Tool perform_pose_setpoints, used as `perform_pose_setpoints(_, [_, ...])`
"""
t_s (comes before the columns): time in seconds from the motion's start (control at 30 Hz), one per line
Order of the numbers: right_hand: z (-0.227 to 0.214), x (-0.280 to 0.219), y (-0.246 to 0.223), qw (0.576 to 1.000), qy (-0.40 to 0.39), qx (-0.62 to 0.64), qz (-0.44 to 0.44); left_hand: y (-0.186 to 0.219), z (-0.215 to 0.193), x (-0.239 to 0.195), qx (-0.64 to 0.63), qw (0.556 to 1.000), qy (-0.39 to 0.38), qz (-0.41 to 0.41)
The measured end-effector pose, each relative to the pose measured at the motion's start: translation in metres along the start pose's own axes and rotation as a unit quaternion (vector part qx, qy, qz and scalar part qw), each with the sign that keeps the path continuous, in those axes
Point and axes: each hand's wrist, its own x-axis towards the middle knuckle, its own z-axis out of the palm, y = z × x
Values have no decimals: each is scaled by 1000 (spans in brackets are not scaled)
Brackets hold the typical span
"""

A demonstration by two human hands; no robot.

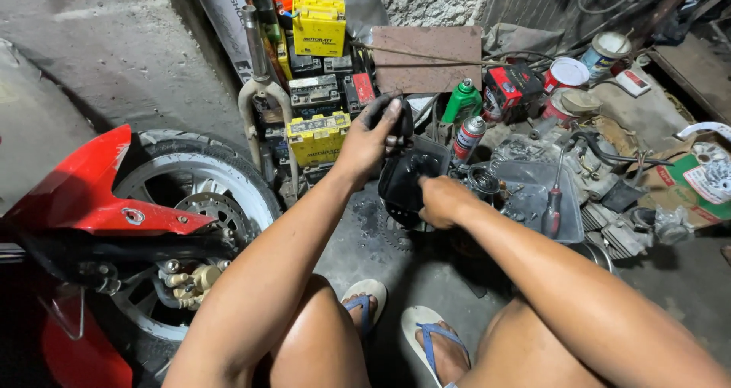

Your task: Adjusting the throttle cable on a motorcycle engine using a wrench and manual manipulation

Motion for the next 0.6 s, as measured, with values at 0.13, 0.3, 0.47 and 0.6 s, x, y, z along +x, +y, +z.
perform_pose_setpoints(0.13, [-45,-32,-8,999,-15,35,8,-8,-10,10,8,1000,18,-5])
perform_pose_setpoints(0.3, [-57,-46,17,999,10,42,25,-14,-14,17,34,998,45,-6])
perform_pose_setpoints(0.47, [-86,-82,31,993,78,70,47,-14,-17,19,34,999,35,-18])
perform_pose_setpoints(0.6, [-116,-121,24,970,195,112,95,-4,1,3,-7,999,43,-23])
